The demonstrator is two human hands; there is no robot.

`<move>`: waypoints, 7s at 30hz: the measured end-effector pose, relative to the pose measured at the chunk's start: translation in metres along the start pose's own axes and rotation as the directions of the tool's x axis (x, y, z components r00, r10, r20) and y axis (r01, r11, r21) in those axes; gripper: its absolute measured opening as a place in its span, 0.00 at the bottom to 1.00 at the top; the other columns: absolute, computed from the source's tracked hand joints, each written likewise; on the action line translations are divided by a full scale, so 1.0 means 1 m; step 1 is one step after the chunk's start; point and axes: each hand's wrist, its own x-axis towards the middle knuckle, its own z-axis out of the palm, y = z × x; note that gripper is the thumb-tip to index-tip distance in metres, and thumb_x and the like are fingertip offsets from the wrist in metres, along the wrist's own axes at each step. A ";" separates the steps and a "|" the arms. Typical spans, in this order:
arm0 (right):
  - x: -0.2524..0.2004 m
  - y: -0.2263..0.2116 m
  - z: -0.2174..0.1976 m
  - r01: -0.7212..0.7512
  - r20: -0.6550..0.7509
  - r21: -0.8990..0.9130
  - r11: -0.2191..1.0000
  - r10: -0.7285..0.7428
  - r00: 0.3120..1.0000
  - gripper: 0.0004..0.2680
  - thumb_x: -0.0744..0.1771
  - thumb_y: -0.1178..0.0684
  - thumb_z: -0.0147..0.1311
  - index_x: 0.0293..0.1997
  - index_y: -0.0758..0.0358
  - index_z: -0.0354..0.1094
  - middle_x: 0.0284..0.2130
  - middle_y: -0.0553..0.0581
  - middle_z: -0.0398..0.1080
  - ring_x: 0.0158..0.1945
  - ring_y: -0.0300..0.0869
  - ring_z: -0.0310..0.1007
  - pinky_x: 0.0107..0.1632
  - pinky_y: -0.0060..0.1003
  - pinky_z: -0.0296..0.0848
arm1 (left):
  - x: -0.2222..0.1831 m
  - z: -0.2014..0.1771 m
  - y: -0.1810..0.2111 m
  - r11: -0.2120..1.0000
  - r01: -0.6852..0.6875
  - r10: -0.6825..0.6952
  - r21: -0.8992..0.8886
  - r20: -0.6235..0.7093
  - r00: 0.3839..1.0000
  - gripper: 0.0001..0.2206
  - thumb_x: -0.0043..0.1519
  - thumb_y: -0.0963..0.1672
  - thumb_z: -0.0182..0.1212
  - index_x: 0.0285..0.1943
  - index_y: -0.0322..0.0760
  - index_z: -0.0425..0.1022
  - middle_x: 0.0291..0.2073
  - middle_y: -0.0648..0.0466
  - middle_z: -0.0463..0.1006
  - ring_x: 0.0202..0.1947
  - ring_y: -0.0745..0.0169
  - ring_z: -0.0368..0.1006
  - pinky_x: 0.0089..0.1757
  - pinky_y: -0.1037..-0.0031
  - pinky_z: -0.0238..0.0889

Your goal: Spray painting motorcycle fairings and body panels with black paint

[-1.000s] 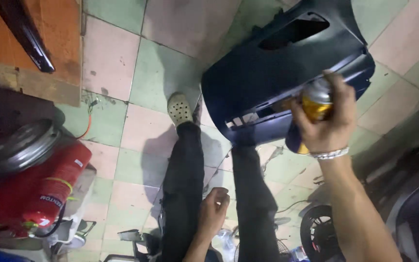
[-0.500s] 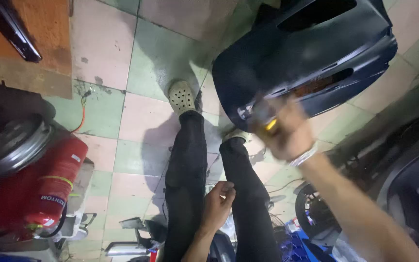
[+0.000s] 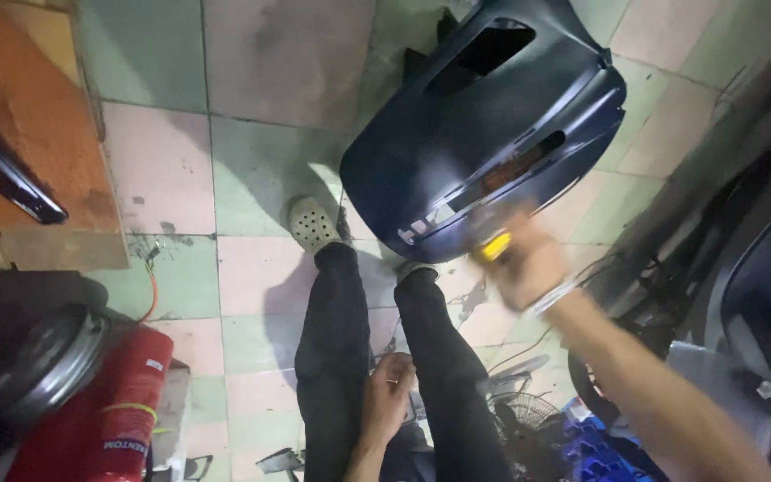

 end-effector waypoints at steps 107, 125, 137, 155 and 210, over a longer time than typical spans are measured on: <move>-0.367 0.142 -0.544 0.163 -0.268 0.914 0.373 0.252 0.930 0.27 0.69 0.55 0.74 0.69 0.39 0.52 0.62 0.61 0.63 0.60 0.55 0.73 0.61 0.55 0.78 | -0.247 0.716 0.047 0.785 -0.618 0.362 -0.045 -0.776 0.517 0.14 0.62 0.46 0.63 0.55 0.38 0.77 0.43 0.43 0.83 0.44 0.45 0.82 0.43 0.64 0.75; -0.359 0.113 -0.087 0.002 -0.449 -0.009 1.000 -0.005 0.893 0.34 0.58 0.54 0.73 0.68 0.76 0.57 0.52 0.80 0.69 0.53 0.72 0.71 0.57 0.62 0.70 | 0.043 0.403 -0.199 0.893 -0.345 0.436 0.289 -0.368 0.821 0.10 0.60 0.45 0.62 0.48 0.40 0.78 0.36 0.50 0.82 0.38 0.54 0.82 0.40 0.66 0.75; -0.329 0.087 0.154 0.331 -0.098 0.146 0.932 -0.320 0.942 0.26 0.66 0.42 0.64 0.71 0.41 0.53 0.57 0.67 0.69 0.53 0.52 0.72 0.43 0.41 0.83 | 0.071 0.389 -0.281 0.961 -0.274 0.272 0.021 -0.221 0.936 0.12 0.61 0.49 0.55 0.44 0.39 0.76 0.40 0.50 0.84 0.38 0.53 0.81 0.39 0.61 0.69; -0.259 0.101 0.096 0.474 -0.348 0.059 0.879 -0.427 0.835 0.12 0.67 0.56 0.57 0.54 0.63 0.61 0.47 0.61 0.69 0.49 0.50 0.72 0.51 0.42 0.77 | 0.058 0.363 -0.266 0.986 -0.163 0.157 -0.036 -0.144 0.977 0.11 0.60 0.48 0.57 0.50 0.47 0.76 0.43 0.58 0.84 0.40 0.65 0.81 0.37 0.72 0.70; -0.254 0.164 -0.002 -0.052 -0.577 -0.051 0.997 0.013 0.817 0.27 0.63 0.53 0.69 0.67 0.65 0.58 0.54 0.69 0.68 0.52 0.56 0.72 0.56 0.48 0.73 | 0.091 0.365 -0.260 0.997 -0.041 0.050 0.060 -0.153 0.987 0.10 0.60 0.48 0.58 0.47 0.48 0.80 0.33 0.61 0.80 0.37 0.69 0.80 0.35 0.76 0.70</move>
